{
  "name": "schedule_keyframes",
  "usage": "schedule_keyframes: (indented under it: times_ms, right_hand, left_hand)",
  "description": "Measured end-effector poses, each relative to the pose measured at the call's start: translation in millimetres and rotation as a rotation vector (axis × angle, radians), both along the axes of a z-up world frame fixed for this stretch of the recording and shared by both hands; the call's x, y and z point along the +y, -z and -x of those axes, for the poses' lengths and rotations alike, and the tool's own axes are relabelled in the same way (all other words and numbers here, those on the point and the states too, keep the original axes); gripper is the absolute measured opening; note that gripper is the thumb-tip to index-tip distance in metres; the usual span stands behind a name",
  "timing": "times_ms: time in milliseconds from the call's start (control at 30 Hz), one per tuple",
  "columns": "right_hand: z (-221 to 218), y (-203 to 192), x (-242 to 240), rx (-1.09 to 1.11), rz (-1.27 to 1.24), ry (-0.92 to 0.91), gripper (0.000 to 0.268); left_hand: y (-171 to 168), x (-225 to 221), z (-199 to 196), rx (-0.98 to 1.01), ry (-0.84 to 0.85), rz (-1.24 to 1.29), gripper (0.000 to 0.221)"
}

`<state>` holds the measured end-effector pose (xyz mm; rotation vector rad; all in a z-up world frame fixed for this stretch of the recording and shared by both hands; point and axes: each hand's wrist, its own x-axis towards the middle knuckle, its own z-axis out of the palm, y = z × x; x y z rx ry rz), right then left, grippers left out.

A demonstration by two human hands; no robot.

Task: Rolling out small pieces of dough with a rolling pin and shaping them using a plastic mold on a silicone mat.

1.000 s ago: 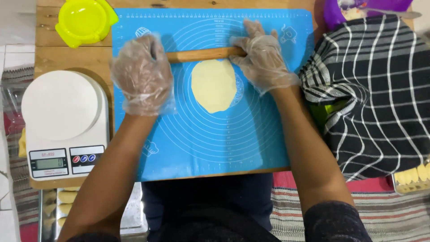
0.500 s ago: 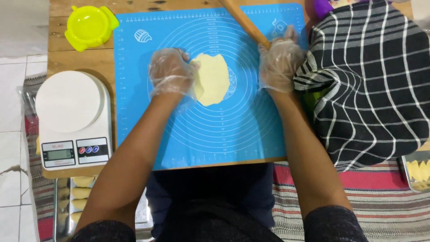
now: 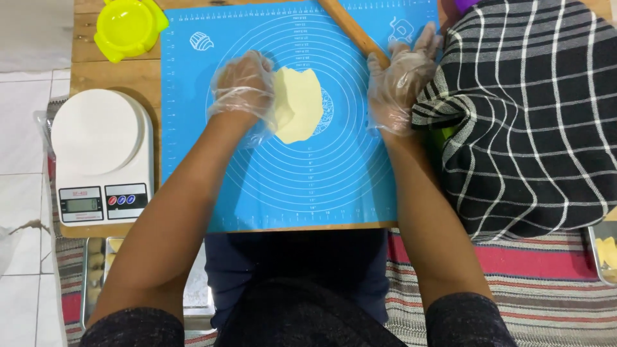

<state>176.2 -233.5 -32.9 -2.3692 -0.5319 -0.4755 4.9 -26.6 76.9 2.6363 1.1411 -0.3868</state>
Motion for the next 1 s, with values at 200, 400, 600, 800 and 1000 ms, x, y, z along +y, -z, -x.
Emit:
schedule_keyframes:
  times_ms: [200,400,600,800,1000]
  right_hand:
    - [39.8,-74.4,7.6,-0.42,-0.455,-0.331,0.047]
    - [128.0,-181.0,-3.8,0.608,-0.3,-0.135,0.02]
    - [190.2,-197.5,-11.1,1.385,-0.386,-0.048,0.019]
    - [203.6,-141.4,-2.5,0.485,-0.389,-0.504,0.024]
    - [174.1,-134.5,3.2,0.317,-0.381,-0.33,0.022]
  left_hand:
    - [-31.2,-1.2,11.7,-0.067,0.05,0.184,0.004]
    - [-56.6,-2.6,21.1,-0.149,0.108,0.406,0.028]
    - [-122.1,-54.4,31.8,-0.42,-0.452,0.828,0.014]
    - [-113.2,-78.2,24.2,-0.602,-0.859,0.976,0.01]
    - [-136.1,-92.0,39.6,-0.842,-0.852,1.198,0.017]
